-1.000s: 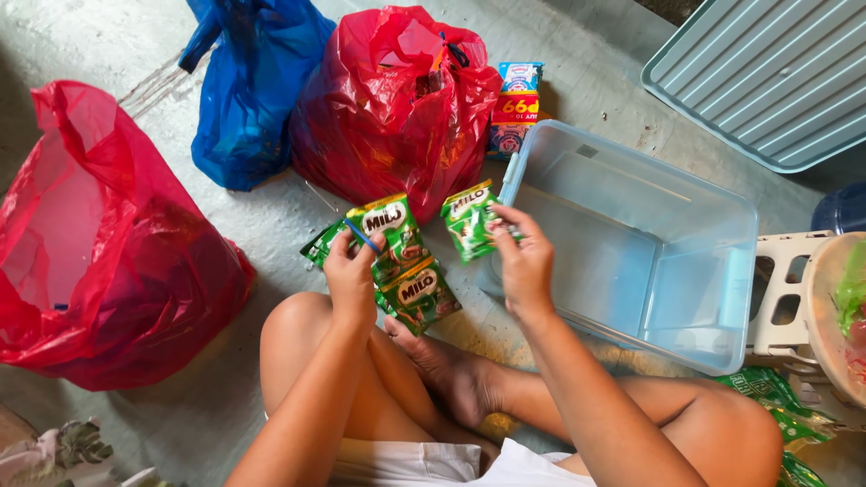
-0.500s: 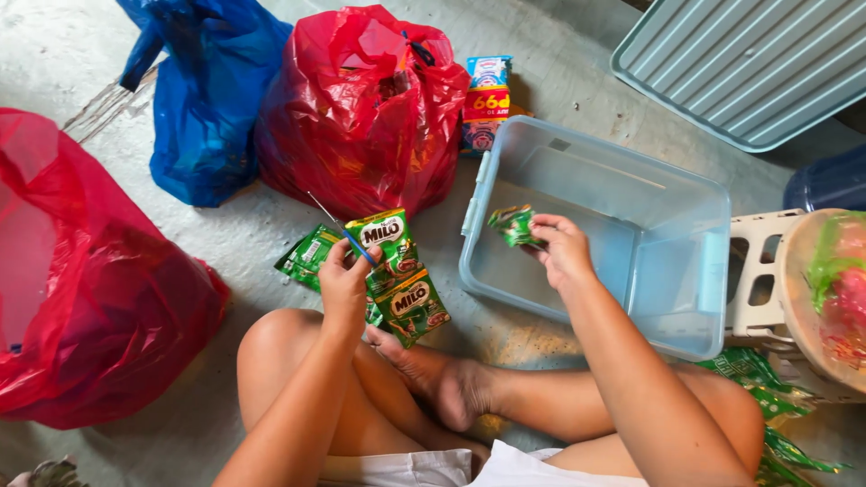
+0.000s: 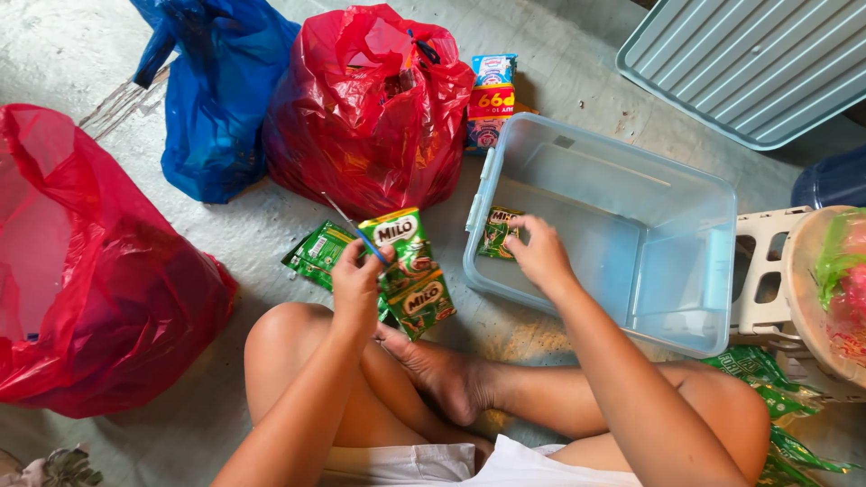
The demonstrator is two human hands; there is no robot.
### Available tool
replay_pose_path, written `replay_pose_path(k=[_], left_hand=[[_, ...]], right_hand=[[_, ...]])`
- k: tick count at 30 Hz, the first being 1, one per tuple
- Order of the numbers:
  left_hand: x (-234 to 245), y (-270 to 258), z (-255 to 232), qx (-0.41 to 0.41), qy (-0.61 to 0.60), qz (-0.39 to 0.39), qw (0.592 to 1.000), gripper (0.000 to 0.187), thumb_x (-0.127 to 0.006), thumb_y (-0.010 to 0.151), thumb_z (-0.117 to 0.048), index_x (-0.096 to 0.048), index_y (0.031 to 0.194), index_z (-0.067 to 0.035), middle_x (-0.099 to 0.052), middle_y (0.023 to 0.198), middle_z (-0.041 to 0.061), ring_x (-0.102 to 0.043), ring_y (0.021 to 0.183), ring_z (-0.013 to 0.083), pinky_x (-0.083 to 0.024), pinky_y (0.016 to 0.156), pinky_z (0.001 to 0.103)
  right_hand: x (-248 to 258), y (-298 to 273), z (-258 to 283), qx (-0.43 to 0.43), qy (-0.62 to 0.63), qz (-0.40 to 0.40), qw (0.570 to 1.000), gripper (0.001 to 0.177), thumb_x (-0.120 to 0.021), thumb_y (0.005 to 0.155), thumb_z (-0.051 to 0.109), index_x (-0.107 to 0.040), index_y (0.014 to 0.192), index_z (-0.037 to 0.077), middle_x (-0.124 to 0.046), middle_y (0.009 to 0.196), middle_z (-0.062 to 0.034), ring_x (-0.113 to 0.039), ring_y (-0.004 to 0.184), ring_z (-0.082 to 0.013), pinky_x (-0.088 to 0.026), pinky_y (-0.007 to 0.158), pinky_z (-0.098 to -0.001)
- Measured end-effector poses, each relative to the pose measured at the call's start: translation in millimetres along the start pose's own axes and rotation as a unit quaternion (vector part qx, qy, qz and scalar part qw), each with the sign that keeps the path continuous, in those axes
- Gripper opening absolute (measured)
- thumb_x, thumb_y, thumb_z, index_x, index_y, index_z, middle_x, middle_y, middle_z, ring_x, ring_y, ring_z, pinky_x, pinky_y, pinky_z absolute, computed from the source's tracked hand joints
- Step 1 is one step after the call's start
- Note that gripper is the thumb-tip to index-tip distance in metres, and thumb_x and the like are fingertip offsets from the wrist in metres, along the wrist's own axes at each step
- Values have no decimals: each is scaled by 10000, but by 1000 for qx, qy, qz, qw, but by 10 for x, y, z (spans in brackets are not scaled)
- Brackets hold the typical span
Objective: The person sits on the floor and uses scissors to cut open multiple green packets of Milo. They remove the packets from a plastic container, cut each one individually, and place the opened packets back into the container.
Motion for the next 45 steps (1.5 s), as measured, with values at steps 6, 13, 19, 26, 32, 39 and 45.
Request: replay_pose_path(k=[6, 13, 19, 26, 32, 39, 45], left_hand=[[-439, -278, -141, 26, -100, 71, 992, 333, -769, 859, -114, -668, 1153, 5, -696, 925, 46, -646, 780, 106, -523, 670, 246], [-637, -484, -508, 38, -129, 121, 983, 375, -734, 893, -151, -602, 1207, 5, -699, 1021, 51, -686, 865, 121, -575, 711, 265], [-524, -652, -744, 17, 58, 220, 974, 401, -706, 930, -206, -574, 1254, -10, -694, 969, 60, -678, 823, 104, -590, 652, 271], [-433, -1174, -955, 82, 327, 373, 864, 425, -721, 849, -215, -614, 1227, -52, -703, 780, 77, -679, 657, 150, -547, 567, 304], [-581, -1503, -1291, -19, 501, 488, 714, 410, -660, 858, -359, -658, 1107, -33, -741, 748, 125, -711, 666, 266, -535, 631, 401], [-755, -1603, -1294, -41, 552, 508, 660, 541, -656, 803, -330, -602, 1269, -62, -714, 764, 178, -705, 686, 371, -541, 665, 461], [-829, -1630, -1288, -76, 568, 489, 657, 467, -645, 810, -291, -613, 1215, -62, -705, 713, 187, -691, 717, 399, -511, 705, 516]], right_hand=[[214, -798, 1203, 221, 158, -11, 962, 382, -715, 911, 72, -624, 1282, 80, -581, 1412, -110, -624, 1191, -238, -521, 1011, -361], [-108, -1058, 1325, 148, 487, 171, 843, 527, -706, 919, -14, -514, 1383, 142, -663, 1267, -92, -634, 1184, -179, -535, 1037, -334], [48, -998, 1043, 94, 468, 98, 873, 321, -696, 952, -19, -679, 1265, 52, -704, 1177, -91, -660, 1065, -146, -562, 950, -308], [633, -1101, 1152, 148, 419, 20, 896, 304, -667, 1011, -15, -692, 1314, 4, -633, 1289, -59, -612, 1173, -142, -478, 1072, -279], [987, -1334, 1439, 203, 358, 70, 909, 538, -769, 843, -34, -637, 1361, 27, -565, 1381, -66, -562, 1296, -180, -439, 1138, -313], [1007, -1457, 1442, 210, 287, 95, 930, 552, -798, 806, -40, -660, 1337, 25, -605, 1364, -83, -574, 1277, -184, -436, 1127, -306], [943, -1515, 1413, 205, 270, 103, 935, 558, -806, 791, -31, -664, 1326, 42, -606, 1366, -87, -573, 1273, -182, -429, 1117, -300]])
Point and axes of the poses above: each hand's wrist, its own y-axis towards the middle knuckle, its own x-axis out of the back of the hand, z = x × y, the point moved 7 cm from there along y, towards the middle knuckle
